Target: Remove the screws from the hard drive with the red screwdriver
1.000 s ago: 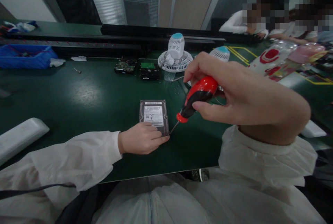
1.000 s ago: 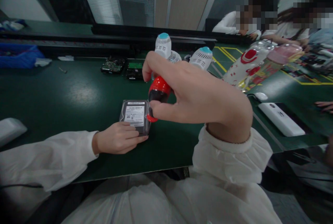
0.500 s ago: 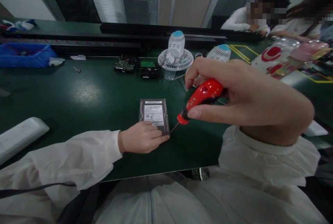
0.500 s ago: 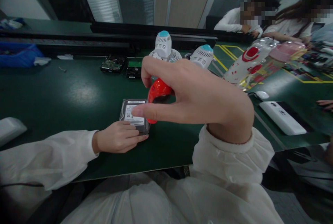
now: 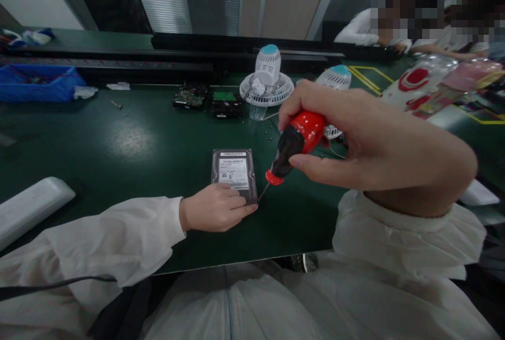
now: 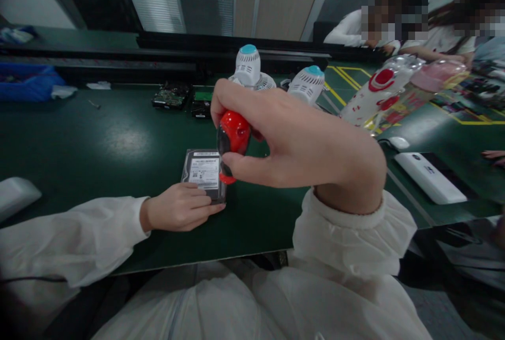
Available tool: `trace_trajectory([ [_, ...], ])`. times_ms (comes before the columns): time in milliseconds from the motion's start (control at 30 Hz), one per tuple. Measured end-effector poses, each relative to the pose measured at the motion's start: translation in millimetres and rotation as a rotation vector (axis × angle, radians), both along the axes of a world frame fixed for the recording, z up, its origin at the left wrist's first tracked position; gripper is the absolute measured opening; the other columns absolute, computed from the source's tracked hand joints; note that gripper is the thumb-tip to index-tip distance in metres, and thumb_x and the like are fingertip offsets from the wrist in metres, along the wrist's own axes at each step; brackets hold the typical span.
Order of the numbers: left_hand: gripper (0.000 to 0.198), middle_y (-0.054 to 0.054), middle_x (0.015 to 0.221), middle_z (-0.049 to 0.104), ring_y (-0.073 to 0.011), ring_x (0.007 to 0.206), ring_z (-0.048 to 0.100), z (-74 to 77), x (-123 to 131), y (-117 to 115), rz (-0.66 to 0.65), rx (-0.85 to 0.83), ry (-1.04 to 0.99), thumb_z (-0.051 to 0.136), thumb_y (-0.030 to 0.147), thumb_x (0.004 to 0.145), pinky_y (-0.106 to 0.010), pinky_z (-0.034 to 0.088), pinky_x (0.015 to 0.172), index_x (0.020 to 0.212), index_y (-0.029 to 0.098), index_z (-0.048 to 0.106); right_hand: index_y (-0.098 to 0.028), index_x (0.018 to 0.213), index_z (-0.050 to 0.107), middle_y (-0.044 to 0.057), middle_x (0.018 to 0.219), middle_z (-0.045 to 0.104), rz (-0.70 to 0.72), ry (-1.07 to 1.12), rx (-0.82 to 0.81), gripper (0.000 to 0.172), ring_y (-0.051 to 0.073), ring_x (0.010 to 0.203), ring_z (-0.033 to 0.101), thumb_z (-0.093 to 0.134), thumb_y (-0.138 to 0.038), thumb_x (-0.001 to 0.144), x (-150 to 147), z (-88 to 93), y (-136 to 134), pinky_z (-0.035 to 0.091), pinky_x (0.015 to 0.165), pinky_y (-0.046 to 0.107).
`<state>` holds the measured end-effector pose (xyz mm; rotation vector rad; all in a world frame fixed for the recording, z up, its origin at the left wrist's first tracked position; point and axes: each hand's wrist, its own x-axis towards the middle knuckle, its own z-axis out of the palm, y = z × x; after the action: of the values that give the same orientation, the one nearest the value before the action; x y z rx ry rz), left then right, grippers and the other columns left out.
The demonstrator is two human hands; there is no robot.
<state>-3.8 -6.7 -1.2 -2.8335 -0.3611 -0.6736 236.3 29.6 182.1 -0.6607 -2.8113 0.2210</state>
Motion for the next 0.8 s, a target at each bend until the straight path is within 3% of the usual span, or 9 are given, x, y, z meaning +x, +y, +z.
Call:
trace_trajectory([
  [167, 0.026, -0.002, 0.072, 0.071, -0.0146, 0.06, 0.065, 0.4, 0.2, 0.3, 0.0, 0.006, 0.0, 0.048, 0.015, 0.097, -0.031, 0.049, 0.056, 0.111, 0.01, 0.069, -0.021, 0.102, 0.053, 0.001, 0.087, 0.058, -0.006, -0.024, -0.01, 0.015, 0.014, 0.07, 0.05, 0.051, -0.032, 0.094, -1.8, 1.3, -0.1, 0.037, 0.065, 0.032],
  [300, 0.026, -0.001, 0.073, 0.071, -0.0155, 0.06, 0.065, -0.2, 0.3, 0.6, -0.006, 0.004, -0.018, 0.048, 0.015, 0.097, -0.032, 0.05, 0.055, 0.11, 0.01, 0.069, -0.021, 0.09, 0.058, -0.001, 0.073, 0.057, -0.088, -0.017, 0.063, 0.024, 0.013, 0.061, 0.044, 0.056, -0.044, 0.096, -2.1, 0.9, 1.4, 0.032, 0.06, 0.033],
  [400, 0.025, -0.001, 0.071, 0.07, -0.0152, 0.059, 0.064, -0.6, 0.2, 0.7, -0.005, 0.004, -0.014, 0.048, 0.015, 0.097, -0.032, 0.049, 0.054, 0.11, 0.01, 0.069, -0.019, 0.1, 0.06, 0.0, 0.083, 0.063, -0.029, -0.013, 0.054, 0.015, 0.012, 0.066, 0.05, 0.055, -0.031, 0.093, -1.0, 0.9, 2.2, 0.036, 0.062, 0.031],
  [500, 0.025, -0.001, 0.071, 0.07, -0.0145, 0.059, 0.064, -0.5, 0.1, 0.9, 0.003, 0.008, 0.007, 0.049, 0.015, 0.096, -0.031, 0.049, 0.055, 0.111, 0.011, 0.069, -0.016, 0.11, 0.06, 0.002, 0.091, 0.066, 0.034, -0.012, 0.045, 0.024, 0.013, 0.071, 0.054, 0.053, -0.032, 0.095, -0.9, 0.7, 2.1, 0.038, 0.064, 0.032],
  [600, 0.025, -0.002, 0.071, 0.07, -0.0142, 0.06, 0.065, -0.2, 0.0, 1.0, 0.009, 0.019, 0.01, 0.05, 0.017, 0.097, -0.031, 0.049, 0.056, 0.111, 0.012, 0.069, -0.017, 0.104, 0.065, 0.001, 0.084, 0.067, -0.039, 0.002, 0.09, 0.029, 0.012, 0.065, 0.053, 0.054, -0.043, 0.099, -1.4, 0.2, 1.9, 0.037, 0.062, 0.033],
  [700, 0.025, -0.001, 0.071, 0.07, -0.0144, 0.059, 0.064, 0.1, 0.2, 0.9, 0.0, 0.017, -0.006, 0.049, 0.016, 0.097, -0.031, 0.049, 0.055, 0.11, 0.011, 0.069, -0.016, 0.107, 0.067, 0.002, 0.087, 0.07, -0.033, 0.0, 0.128, 0.024, 0.012, 0.068, 0.056, 0.056, -0.035, 0.097, -0.4, 0.4, 2.4, 0.04, 0.065, 0.032],
  [800, 0.025, -0.001, 0.071, 0.07, -0.0143, 0.058, 0.064, 0.1, 0.6, 0.7, -0.004, 0.01, -0.014, 0.048, 0.015, 0.097, -0.031, 0.049, 0.054, 0.11, 0.01, 0.07, -0.013, 0.123, 0.061, 0.005, 0.1, 0.07, 0.05, -0.01, 0.08, 0.033, 0.014, 0.078, 0.06, 0.052, -0.028, 0.095, 0.5, -0.1, 3.2, 0.044, 0.07, 0.031],
])
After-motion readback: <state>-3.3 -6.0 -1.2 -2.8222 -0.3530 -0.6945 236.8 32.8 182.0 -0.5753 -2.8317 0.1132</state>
